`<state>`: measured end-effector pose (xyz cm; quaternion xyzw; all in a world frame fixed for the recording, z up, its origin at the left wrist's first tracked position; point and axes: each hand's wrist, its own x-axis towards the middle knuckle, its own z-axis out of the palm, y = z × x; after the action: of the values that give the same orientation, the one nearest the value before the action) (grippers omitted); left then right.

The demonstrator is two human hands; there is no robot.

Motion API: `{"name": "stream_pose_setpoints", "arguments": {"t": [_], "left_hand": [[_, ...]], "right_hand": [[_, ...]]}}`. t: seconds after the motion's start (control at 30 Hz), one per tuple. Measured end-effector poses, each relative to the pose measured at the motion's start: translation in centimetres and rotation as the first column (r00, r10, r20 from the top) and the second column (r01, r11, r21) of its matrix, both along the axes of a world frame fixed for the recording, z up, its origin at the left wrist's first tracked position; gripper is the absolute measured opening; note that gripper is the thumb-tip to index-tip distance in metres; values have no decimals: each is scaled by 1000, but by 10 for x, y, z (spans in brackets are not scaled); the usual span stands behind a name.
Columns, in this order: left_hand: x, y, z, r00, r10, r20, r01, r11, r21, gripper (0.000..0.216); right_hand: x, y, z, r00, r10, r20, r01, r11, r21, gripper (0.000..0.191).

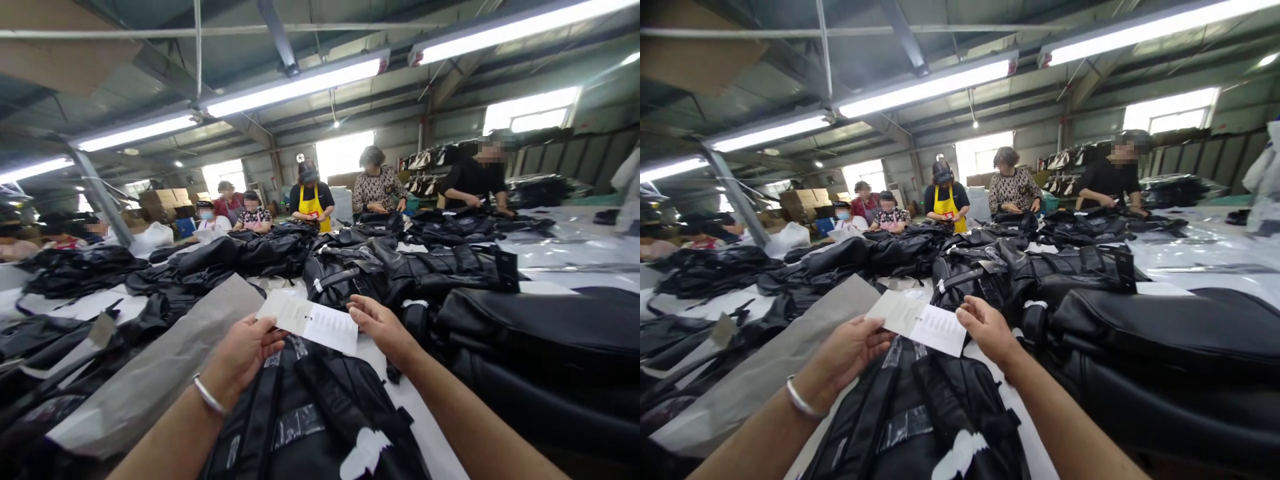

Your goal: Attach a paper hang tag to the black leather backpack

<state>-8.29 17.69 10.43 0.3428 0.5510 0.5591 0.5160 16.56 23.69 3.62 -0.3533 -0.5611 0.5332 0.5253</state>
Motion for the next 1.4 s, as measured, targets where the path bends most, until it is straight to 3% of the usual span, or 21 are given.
{"name": "stream_pose_setpoints", "arguments": {"t": [0.17, 0.23, 0.3, 0.37, 0.47, 0.53, 0.6, 0.7, 0.83, 0.93, 1.1, 1.23, 1.4], "left_hand": [[30, -10, 14, 962, -114, -247, 124, 992, 24, 23], [42, -14, 22, 933, -142, -331, 168, 985, 49, 24], [51, -21, 32, 914, -204, -350, 259, 959, 118, 26], [53, -28, 42, 899, -285, -332, 370, 901, 226, 31], [47, -39, 47, 885, -289, -366, 412, 851, 325, 40], [42, -44, 40, 857, -247, -452, 399, 874, 277, 35], [40, -49, 27, 801, -283, -527, 431, 885, 180, 27], [43, -60, 9, 736, -400, -546, 538, 835, 113, 25], [51, -71, 0, 689, -484, -539, 644, 750, 149, 48], [57, -69, -2, 690, -433, -581, 631, 752, 190, 53], [63, -59, -10, 693, -357, -626, 588, 782, 205, 28], [54, -56, -15, 678, -288, -676, 551, 808, 208, 20], [33, -60, -2, 604, -136, -786, 535, 800, 273, 12]], "right_hand": [[-3, -11, 30, 924, 28, 381, -106, 977, 187, 46], [-5, -18, 39, 908, 86, 410, -174, 968, 181, 40], [-3, -27, 47, 930, 242, 277, -276, 957, 91, 35], [1, -36, 55, 932, 360, 44, -360, 933, 2, 34], [11, -51, 68, 915, 361, -178, -371, 928, -27, 35], [17, -61, 75, 908, 346, -236, -359, 933, -13, 33], [19, -69, 82, 904, 339, -261, -351, 936, 2, 30], [16, -79, 90, 905, 329, -270, -337, 941, 19, 28], [7, -88, 95, 898, 329, -292, -330, 943, 48, 27], [-2, -91, 96, 886, 341, -314, -339, 939, 61, 27], [-9, -93, 95, 866, 356, -352, -355, 932, 70, 26], [1, -96, 84, 850, 332, -410, -331, 941, 75, 27], [18, -101, 65, 830, 368, -420, -380, 923, 57, 28]]}}
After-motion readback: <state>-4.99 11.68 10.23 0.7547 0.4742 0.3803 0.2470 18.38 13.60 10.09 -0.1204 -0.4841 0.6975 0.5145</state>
